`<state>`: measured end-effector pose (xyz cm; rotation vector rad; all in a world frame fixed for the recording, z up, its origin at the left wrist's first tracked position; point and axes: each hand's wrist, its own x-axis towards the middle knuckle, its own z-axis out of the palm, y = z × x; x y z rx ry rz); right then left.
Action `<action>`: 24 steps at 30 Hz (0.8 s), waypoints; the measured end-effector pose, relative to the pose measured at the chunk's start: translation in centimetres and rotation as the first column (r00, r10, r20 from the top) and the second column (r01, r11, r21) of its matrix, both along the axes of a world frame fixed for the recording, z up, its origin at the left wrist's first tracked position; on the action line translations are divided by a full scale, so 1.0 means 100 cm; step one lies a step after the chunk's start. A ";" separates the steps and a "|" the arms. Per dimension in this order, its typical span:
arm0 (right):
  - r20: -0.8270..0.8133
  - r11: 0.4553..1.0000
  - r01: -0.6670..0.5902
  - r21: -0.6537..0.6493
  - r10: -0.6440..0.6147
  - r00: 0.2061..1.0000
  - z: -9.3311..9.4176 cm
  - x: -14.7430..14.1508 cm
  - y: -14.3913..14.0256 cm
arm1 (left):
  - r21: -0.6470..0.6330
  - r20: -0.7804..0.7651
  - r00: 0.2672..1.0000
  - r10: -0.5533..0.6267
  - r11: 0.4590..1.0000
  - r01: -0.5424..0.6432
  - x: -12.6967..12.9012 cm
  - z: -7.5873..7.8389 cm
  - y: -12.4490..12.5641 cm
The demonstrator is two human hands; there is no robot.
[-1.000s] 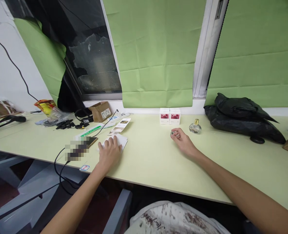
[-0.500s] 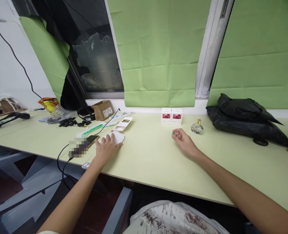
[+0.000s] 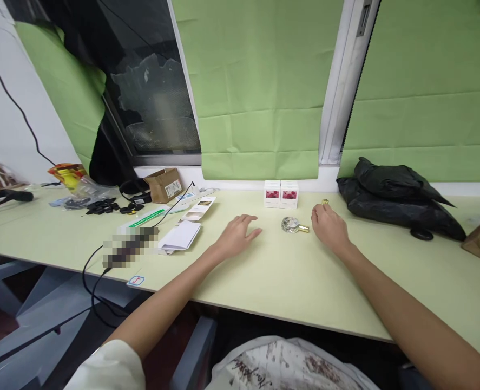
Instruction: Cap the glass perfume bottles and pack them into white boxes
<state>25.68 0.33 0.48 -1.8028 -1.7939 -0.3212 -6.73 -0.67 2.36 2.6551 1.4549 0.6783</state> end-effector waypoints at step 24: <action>-0.321 0.894 -0.413 0.174 0.448 0.834 -0.014 -0.022 0.011 | -0.232 0.464 0.853 -0.239 0.897 0.378 0.075 -0.046 0.049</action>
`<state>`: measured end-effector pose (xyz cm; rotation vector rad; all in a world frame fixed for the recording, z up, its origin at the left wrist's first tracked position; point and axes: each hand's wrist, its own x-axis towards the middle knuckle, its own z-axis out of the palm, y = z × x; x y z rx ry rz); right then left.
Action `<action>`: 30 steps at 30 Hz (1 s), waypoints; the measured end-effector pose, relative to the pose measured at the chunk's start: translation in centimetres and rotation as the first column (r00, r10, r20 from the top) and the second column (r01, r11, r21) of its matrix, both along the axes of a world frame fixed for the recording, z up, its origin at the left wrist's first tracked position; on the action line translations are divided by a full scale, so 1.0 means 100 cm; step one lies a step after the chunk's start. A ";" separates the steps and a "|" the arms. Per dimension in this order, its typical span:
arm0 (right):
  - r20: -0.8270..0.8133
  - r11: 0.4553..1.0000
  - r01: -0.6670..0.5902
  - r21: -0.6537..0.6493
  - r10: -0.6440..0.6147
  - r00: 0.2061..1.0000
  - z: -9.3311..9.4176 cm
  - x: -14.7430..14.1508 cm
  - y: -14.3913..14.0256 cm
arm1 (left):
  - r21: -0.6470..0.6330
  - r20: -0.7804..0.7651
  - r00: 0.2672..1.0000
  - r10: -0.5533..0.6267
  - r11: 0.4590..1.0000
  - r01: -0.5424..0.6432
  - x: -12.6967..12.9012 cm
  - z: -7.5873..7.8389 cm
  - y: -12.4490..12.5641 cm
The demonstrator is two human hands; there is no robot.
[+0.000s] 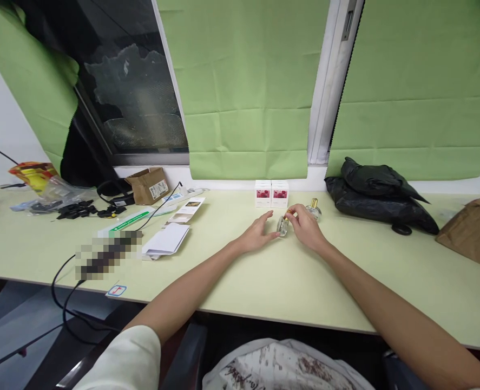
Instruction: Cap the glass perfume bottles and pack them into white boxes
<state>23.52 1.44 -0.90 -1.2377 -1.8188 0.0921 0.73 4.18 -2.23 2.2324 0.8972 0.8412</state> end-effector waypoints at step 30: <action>-0.095 0.995 -0.043 -0.088 0.035 0.995 -0.002 0.009 0.004 | -0.194 0.168 0.986 -0.019 0.980 0.052 0.010 -0.002 -0.008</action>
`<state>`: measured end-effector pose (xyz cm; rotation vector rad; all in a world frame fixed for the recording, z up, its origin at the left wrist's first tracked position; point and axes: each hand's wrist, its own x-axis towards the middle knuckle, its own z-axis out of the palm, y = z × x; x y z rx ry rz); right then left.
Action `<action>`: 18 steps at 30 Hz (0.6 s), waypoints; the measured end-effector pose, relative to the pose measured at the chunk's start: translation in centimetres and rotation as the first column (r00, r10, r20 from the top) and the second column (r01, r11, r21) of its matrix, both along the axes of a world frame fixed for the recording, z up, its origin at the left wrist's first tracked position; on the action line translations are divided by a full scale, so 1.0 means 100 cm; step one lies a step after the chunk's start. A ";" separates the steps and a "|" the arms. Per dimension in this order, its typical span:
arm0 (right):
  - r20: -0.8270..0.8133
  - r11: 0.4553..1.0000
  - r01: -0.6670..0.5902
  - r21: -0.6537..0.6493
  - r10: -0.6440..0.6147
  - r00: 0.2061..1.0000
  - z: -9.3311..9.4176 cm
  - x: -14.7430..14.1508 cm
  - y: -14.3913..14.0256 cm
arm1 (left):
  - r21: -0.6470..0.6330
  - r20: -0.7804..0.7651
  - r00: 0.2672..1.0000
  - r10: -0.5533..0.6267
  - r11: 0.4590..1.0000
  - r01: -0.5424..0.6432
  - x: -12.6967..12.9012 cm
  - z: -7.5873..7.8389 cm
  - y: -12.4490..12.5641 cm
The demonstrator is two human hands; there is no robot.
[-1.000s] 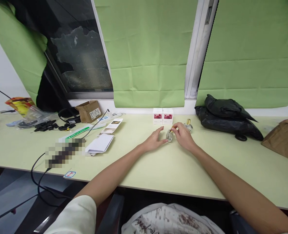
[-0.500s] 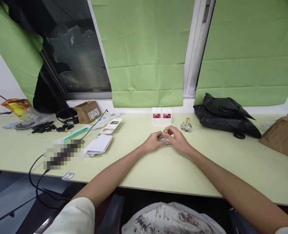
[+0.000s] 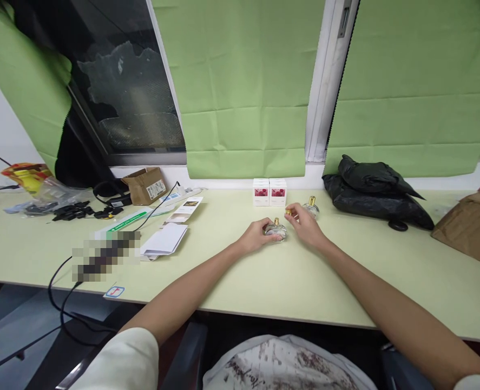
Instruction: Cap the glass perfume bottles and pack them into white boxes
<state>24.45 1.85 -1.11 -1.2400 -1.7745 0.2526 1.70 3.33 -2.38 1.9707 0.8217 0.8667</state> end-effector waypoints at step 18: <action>0.168 0.986 -0.117 0.119 0.096 0.981 0.017 -0.025 -0.030 | 0.071 -0.051 0.998 0.028 0.997 -0.024 -0.001 0.008 -0.007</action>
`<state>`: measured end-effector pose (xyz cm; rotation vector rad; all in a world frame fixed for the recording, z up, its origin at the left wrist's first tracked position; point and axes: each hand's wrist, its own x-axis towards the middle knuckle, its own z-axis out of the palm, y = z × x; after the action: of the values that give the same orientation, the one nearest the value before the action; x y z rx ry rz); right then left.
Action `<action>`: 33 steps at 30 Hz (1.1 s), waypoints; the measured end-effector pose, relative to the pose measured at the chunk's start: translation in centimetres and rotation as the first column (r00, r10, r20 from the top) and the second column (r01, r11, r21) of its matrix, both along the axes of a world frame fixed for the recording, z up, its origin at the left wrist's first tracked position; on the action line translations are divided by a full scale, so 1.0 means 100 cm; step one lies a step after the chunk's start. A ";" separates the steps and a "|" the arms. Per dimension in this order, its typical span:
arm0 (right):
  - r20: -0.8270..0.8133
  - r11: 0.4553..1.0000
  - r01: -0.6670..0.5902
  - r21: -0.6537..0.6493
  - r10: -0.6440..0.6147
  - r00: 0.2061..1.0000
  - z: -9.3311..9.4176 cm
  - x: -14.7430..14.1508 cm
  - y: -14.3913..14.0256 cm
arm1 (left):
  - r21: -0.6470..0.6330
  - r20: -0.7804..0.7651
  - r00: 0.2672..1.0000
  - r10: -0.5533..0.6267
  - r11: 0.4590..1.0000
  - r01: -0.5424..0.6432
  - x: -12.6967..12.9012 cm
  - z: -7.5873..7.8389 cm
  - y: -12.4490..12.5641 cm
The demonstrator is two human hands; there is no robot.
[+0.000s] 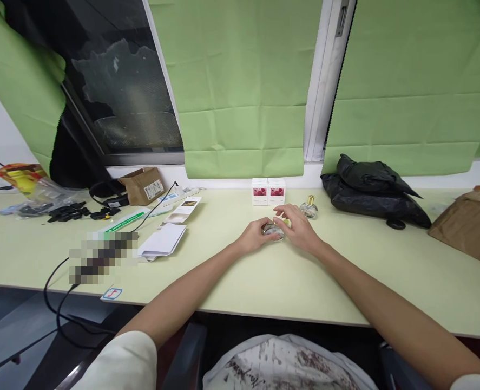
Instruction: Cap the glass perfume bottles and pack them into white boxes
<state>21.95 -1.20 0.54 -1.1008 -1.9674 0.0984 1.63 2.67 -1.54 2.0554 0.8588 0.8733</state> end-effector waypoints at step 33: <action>0.437 0.961 0.197 -0.194 -0.095 0.895 -0.022 0.050 0.029 | 0.170 -0.129 0.991 0.041 0.985 -0.018 -0.015 0.008 0.008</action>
<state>26.99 1.71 -1.69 -1.5258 -2.2889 0.0072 0.13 3.49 -0.71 2.2741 0.9150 0.8588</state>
